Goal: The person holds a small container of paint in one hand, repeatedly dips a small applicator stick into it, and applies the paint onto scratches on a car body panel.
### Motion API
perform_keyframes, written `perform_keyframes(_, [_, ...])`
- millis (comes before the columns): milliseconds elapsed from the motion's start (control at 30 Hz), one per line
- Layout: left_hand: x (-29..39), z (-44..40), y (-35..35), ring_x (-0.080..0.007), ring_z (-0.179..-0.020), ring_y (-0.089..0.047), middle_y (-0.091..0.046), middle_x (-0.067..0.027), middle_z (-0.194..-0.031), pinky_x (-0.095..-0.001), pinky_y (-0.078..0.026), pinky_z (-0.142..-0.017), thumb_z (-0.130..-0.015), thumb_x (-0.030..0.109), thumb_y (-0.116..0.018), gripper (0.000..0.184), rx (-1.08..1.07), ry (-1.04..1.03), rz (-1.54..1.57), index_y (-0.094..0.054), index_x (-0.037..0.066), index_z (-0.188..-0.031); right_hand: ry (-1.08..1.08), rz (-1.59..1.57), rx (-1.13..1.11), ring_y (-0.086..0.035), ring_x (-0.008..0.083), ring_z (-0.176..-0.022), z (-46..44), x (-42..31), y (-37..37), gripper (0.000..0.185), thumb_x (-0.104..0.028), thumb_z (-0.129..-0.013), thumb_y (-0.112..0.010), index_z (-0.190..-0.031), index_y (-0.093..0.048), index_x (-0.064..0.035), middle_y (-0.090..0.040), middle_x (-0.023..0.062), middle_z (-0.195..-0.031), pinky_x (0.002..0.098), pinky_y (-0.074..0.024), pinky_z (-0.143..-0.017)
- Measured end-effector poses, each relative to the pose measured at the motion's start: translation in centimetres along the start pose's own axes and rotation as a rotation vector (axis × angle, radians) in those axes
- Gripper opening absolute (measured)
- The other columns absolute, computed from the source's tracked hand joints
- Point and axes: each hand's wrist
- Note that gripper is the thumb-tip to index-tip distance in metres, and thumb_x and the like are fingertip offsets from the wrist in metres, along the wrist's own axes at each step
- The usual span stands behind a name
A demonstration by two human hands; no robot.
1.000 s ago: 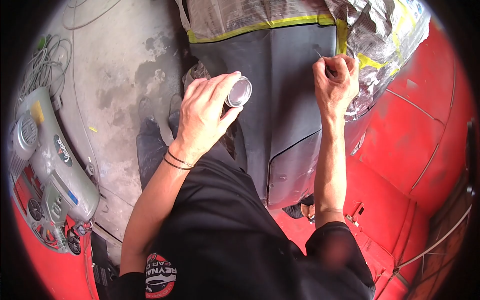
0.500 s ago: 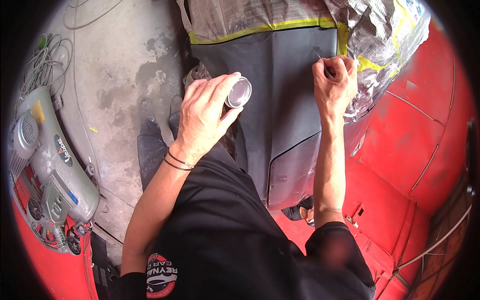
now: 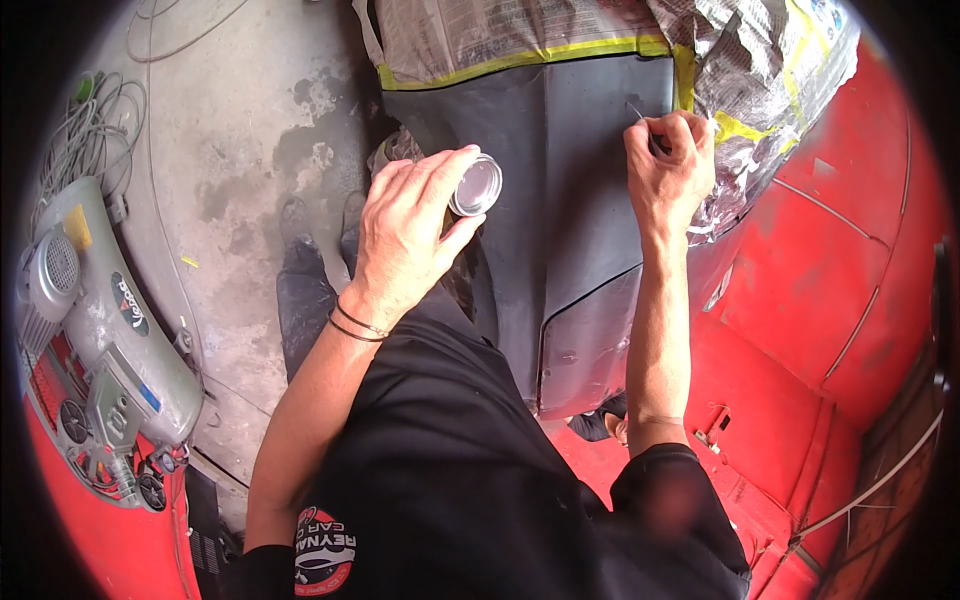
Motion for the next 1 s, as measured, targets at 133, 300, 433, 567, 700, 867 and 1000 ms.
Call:
perform_keyframes(133, [0.1,-0.2,0.1,-0.0338,-0.125,-0.075,-0.079,-0.0113,-0.141,-0.0478,-0.056,-0.114,-0.082,0.014,-0.099,0.078,0.004,-0.007,0.000,-0.070,0.012,-0.154,-0.032,-0.062,-0.016,-0.074,0.0319,-0.101,0.2,-0.3,0.4,0.013,-0.010,-0.086,-0.086,-0.092,-0.075,-0.0057,-0.072,0.0111,-0.109,0.0448,-0.0627,-0.089])
perform_keyframes(300, [0.1,-0.3,-0.1,-0.0344,-0.124,-0.075,-0.079,-0.0114,-0.141,-0.0477,-0.056,-0.114,-0.083,0.014,-0.099,0.075,0.008,-0.015,0.014,-0.071,0.011,-0.153,-0.036,-0.058,-0.006,-0.074,0.0314,-0.099,0.0,-0.7,0.6,0.012,-0.009,-0.086,-0.085,-0.092,-0.075,-0.0054,-0.072,0.0111,-0.107,0.0441,-0.0628,-0.089])
perform_keyframes(433, [0.5,-1.1,-0.2,-0.0341,-0.124,-0.075,-0.079,-0.0115,-0.141,-0.0477,-0.057,-0.113,-0.083,0.014,-0.098,0.073,0.020,-0.023,0.014,-0.072,0.010,-0.151,-0.021,-0.179,-0.102,-0.075,0.0298,-0.098,0.0,-1.7,1.7,0.012,-0.008,-0.087,-0.086,-0.094,-0.077,-0.0054,-0.073,0.0107,-0.108,0.0430,-0.0631,-0.089])
perform_keyframes(567, [0.3,-1.8,-0.8,-0.0319,-0.125,-0.076,-0.079,-0.0103,-0.141,-0.0480,-0.058,-0.112,-0.082,0.012,-0.099,0.075,0.047,-0.049,0.001,-0.071,0.010,-0.151,0.084,-0.277,-0.435,-0.075,0.0292,-0.099,1.1,-5.7,4.9,0.013,-0.013,-0.086,-0.088,-0.096,-0.079,-0.0087,-0.073,0.0074,-0.111,0.0439,-0.0616,-0.090])
perform_keyframes(700, [0.5,-2.6,-1.3,-0.0318,-0.123,-0.076,-0.079,-0.0095,-0.141,-0.0488,-0.058,-0.111,-0.081,0.008,-0.098,0.076,0.067,-0.082,0.015,-0.070,0.010,-0.151,0.213,-0.271,-0.517,-0.074,0.0275,-0.098,2.7,-8.1,4.6,0.015,-0.016,-0.083,-0.089,-0.094,-0.081,-0.0119,-0.074,0.0034,-0.110,0.0432,-0.0580,-0.090])
perform_keyframes(867, [0.9,-2.7,-1.1,-0.0328,-0.119,-0.076,-0.079,-0.0094,-0.138,-0.0494,-0.058,-0.110,-0.080,0.006,-0.098,0.076,0.070,-0.094,0.000,-0.070,0.011,-0.150,0.205,-0.278,-0.481,-0.074,0.0259,-0.097,3.6,-9.0,3.4,0.014,-0.015,-0.083,-0.089,-0.094,-0.080,-0.0108,-0.074,0.0033,-0.108,0.0431,-0.0571,-0.088])
perform_keyframes(1000, [1.0,-2.7,-1.1,-0.0330,-0.118,-0.076,-0.079,-0.0096,-0.137,-0.0493,-0.058,-0.110,-0.079,0.006,-0.097,0.076,0.069,-0.102,-0.003,-0.071,0.011,-0.150,0.208,-0.277,-0.476,-0.073,0.0261,-0.097,3.8,-9.3,3.2,0.014,-0.015,-0.083,-0.089,-0.093,-0.080,-0.0103,-0.074,0.0037,-0.109,0.0432,-0.0573,-0.089])
Point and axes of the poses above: each hand's wrist, its own z-axis away from the middle knuckle, its own y-axis out of the back of the hand, x = y × z
